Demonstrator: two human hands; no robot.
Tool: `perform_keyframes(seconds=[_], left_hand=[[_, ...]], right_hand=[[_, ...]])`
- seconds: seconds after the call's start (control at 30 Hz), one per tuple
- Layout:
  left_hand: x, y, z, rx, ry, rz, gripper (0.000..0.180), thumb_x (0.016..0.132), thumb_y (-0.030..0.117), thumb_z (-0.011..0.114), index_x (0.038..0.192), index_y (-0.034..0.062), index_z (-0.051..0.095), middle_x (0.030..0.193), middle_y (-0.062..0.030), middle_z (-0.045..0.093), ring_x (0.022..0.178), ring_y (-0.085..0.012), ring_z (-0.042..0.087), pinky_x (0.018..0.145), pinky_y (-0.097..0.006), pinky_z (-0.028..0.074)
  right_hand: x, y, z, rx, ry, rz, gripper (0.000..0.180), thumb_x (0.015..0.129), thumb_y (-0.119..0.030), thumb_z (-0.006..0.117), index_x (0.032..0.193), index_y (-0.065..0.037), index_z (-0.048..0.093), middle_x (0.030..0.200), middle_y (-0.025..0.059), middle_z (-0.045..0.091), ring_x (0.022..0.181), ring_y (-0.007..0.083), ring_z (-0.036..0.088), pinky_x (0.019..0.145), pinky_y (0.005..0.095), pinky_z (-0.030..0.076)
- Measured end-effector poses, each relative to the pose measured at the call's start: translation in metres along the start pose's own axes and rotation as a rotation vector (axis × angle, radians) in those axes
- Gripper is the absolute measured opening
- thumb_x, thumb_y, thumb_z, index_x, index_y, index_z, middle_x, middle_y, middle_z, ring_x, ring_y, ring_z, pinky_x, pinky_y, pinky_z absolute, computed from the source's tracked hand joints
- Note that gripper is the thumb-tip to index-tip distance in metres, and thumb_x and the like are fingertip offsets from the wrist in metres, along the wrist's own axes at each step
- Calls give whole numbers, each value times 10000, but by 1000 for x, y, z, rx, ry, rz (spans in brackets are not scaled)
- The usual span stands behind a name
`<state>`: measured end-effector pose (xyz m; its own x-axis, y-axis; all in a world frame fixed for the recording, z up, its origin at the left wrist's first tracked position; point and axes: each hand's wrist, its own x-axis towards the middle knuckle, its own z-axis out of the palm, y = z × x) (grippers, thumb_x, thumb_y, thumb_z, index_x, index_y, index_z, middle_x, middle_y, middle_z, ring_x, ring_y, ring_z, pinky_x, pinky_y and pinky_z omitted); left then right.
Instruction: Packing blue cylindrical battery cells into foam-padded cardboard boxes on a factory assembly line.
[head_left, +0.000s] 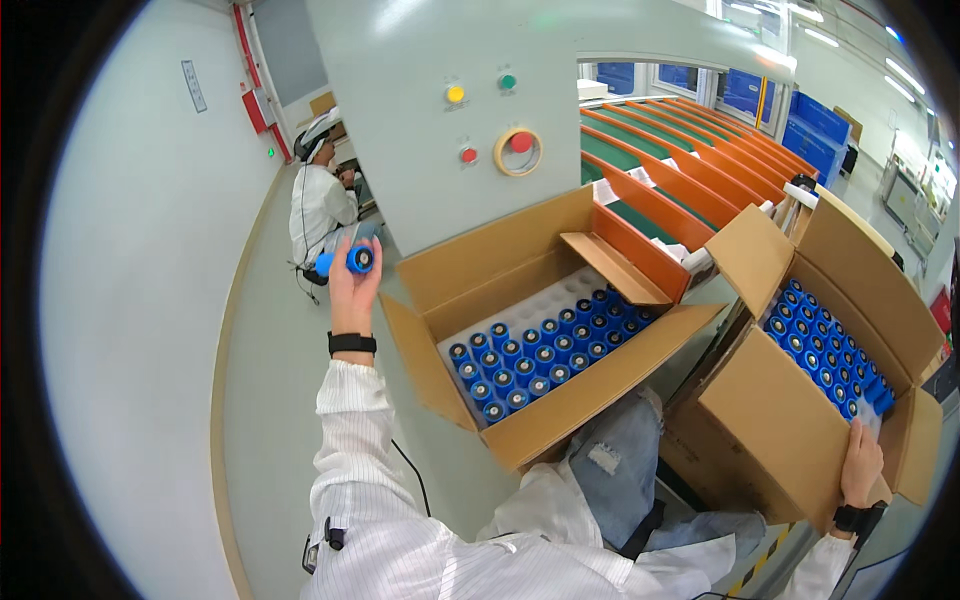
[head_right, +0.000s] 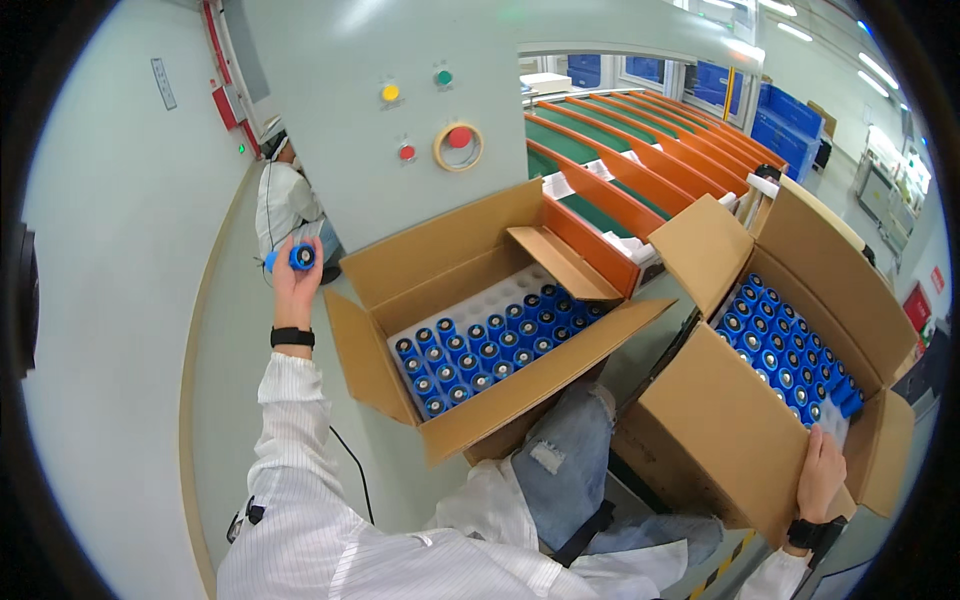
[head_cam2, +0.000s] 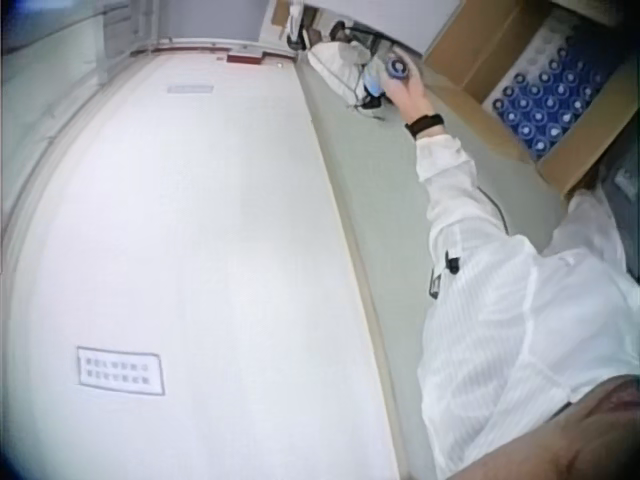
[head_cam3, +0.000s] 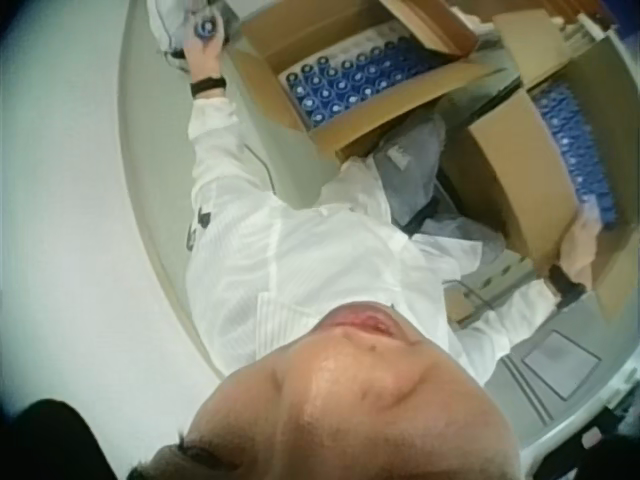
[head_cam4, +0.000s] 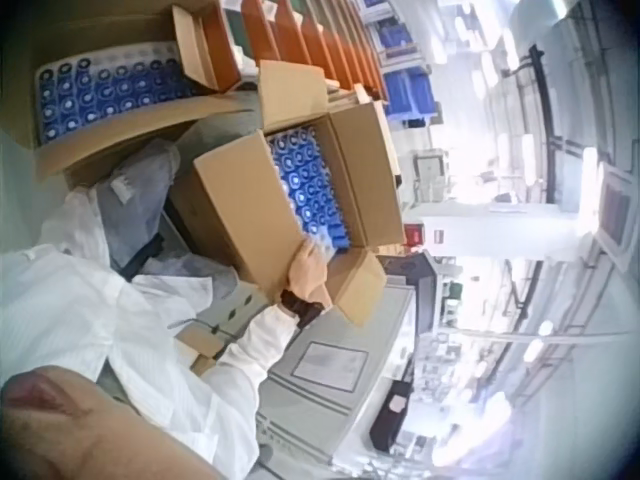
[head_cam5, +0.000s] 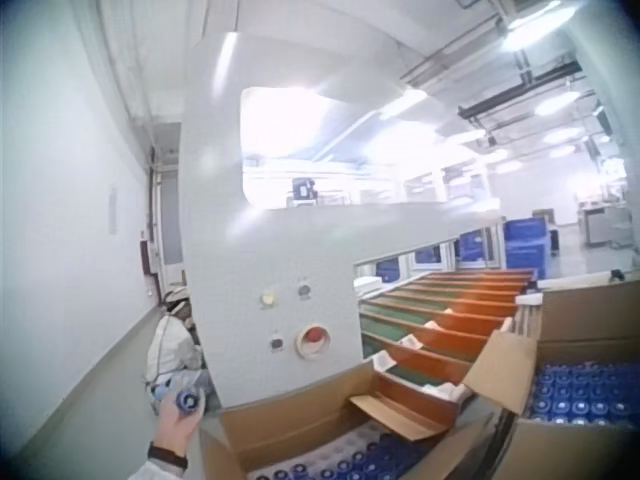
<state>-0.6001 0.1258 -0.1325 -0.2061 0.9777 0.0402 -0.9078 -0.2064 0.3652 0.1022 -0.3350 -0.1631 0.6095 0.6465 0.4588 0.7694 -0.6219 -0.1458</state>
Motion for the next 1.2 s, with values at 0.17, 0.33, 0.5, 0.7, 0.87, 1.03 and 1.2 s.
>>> perform_keyframes(seconds=[0.17, 0.33, 0.5, 0.7, 0.87, 1.03, 1.2], left_hand=[[-17, -21, -7, 307, 224, -110, 192, 900, 96, 675, 972, 56, 501, 956, -87, 557, 925, -238, 603, 984, -557, 491], [-18, -15, -40, 680, 195, 91, 213, 854, 112, 723, 938, 57, 535, 869, -57, 584, 815, -188, 607, 741, -324, 533], [-7, 13, -89, 687, 273, 158, 193, 869, 102, 682, 937, 40, 512, 851, -72, 563, 770, -205, 588, 721, -328, 544], [19, 9, -153, 891, 595, -97, 233, 837, 118, 675, 951, 53, 482, 825, -97, 547, 750, -242, 603, 687, -381, 557], [37, -34, -192, 1216, 553, 116, 195, 792, 113, 691, 869, 21, 536, 790, -99, 583, 676, -239, 597, 662, -397, 513], [42, -75, -208, 1362, 695, 189, 168, 742, 103, 700, 768, -28, 598, 779, -116, 625, 685, -246, 604, 657, -408, 471], [72, -52, -240, 1540, 691, 69, 262, 741, 130, 688, 864, -95, 635, 841, -165, 664, 742, -273, 645, 683, -414, 482]], right_hand=[[-4, -8, -2, -52, -6, 10, 394, 1026, -334, 442, 801, -31, 556, 758, 213, 566, 728, 423, 516, 664, 499, 365], [-5, -9, -1, -46, -4, 32, 378, 1032, -330, 442, 820, -35, 547, 760, 206, 557, 744, 398, 502, 675, 484, 370], [-6, -2, -2, -77, -71, 64, 351, 1040, -327, 423, 931, -33, 579, 835, 203, 580, 809, 390, 508, 722, 466, 391], [-11, 10, 6, -44, 39, 45, 350, 1048, -312, 403, 1013, -28, 605, 931, 192, 618, 865, 379, 537, 764, 447, 408], [-9, 13, 2, -47, -123, 108, 402, 1053, -341, 396, 1158, -17, 608, 1033, 223, 637, 950, 395, 549, 826, 444, 410], [-6, -1, -12, -29, -149, 121, 389, 1054, -331, 394, 1144, -23, 614, 1021, 216, 638, 937, 395, 546, 818, 448, 408], [-9, 18, 2, -2, -95, 121, 385, 1054, -334, 393, 1131, -29, 615, 1007, 208, 638, 919, 392, 542, 809, 448, 405]])
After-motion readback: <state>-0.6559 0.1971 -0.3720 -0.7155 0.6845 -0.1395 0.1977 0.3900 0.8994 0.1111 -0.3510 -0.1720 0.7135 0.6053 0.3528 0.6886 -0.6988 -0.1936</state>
